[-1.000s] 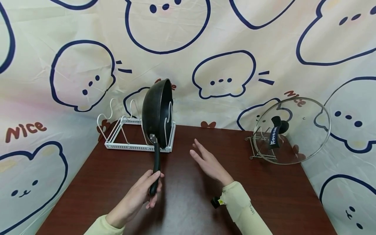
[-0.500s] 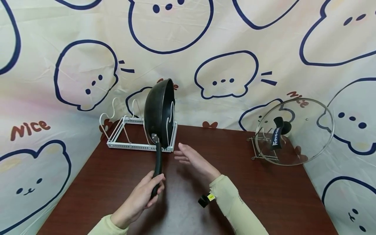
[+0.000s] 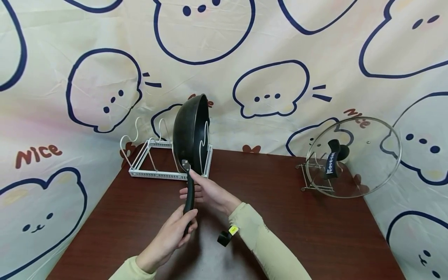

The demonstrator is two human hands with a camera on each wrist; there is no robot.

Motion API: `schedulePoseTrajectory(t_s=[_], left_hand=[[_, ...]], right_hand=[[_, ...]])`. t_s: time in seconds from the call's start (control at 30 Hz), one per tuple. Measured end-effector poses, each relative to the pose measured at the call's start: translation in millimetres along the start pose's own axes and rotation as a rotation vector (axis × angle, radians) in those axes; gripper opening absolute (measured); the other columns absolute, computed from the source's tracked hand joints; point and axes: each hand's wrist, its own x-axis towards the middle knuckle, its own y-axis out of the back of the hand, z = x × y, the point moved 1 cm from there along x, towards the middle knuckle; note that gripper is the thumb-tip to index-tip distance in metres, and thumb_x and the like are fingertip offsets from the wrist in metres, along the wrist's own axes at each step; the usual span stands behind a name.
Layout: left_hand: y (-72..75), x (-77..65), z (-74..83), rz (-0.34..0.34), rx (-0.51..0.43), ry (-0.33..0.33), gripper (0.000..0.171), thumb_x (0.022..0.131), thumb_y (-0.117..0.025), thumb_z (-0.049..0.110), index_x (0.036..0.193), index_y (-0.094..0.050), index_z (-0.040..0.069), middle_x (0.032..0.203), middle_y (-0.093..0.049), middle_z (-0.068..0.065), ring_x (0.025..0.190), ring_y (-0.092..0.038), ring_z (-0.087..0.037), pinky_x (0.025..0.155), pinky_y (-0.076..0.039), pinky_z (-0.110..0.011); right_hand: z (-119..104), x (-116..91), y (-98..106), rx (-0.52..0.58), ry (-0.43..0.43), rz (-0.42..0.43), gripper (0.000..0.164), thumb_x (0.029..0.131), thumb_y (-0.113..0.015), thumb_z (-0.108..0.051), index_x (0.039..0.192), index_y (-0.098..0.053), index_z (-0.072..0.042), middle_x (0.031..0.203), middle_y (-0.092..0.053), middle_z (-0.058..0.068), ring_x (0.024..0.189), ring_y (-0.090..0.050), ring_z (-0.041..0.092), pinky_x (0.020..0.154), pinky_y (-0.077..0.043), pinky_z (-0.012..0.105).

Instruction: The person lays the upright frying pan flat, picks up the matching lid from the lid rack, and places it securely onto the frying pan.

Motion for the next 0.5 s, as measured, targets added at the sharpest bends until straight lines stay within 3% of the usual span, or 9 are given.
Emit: schedulePoseTrajectory(t_s=[0.27, 0.5], left_hand=[[-0.2, 0.1, -0.8, 0.008, 0.003, 0.003, 0.024, 0.107, -0.051, 0.026, 0.096, -0.042, 0.007, 0.071, -0.045, 0.001, 0.043, -0.03, -0.007, 0.04, -0.025, -0.017], [-0.9, -0.2, -0.9, 0.024, 0.009, -0.009, 0.023, 0.107, -0.051, 0.024, 0.095, -0.041, 0.006, 0.07, -0.045, 0.001, 0.043, -0.03, -0.007, 0.039, -0.025, -0.017]], right_hand=[[0, 12, -15, 0.156, -0.005, -0.016, 0.08, 0.101, -0.051, -0.064, 0.143, -0.043, 0.004, 0.134, -0.064, 0.03, 0.126, -0.066, 0.037, 0.115, -0.046, 0.051], [-2, 18, -19, 0.236, -0.007, 0.021, 0.065, 0.105, -0.049, -0.055, 0.135, -0.049, 0.003, 0.127, -0.069, 0.028, 0.118, -0.071, 0.036, 0.111, -0.051, 0.046]])
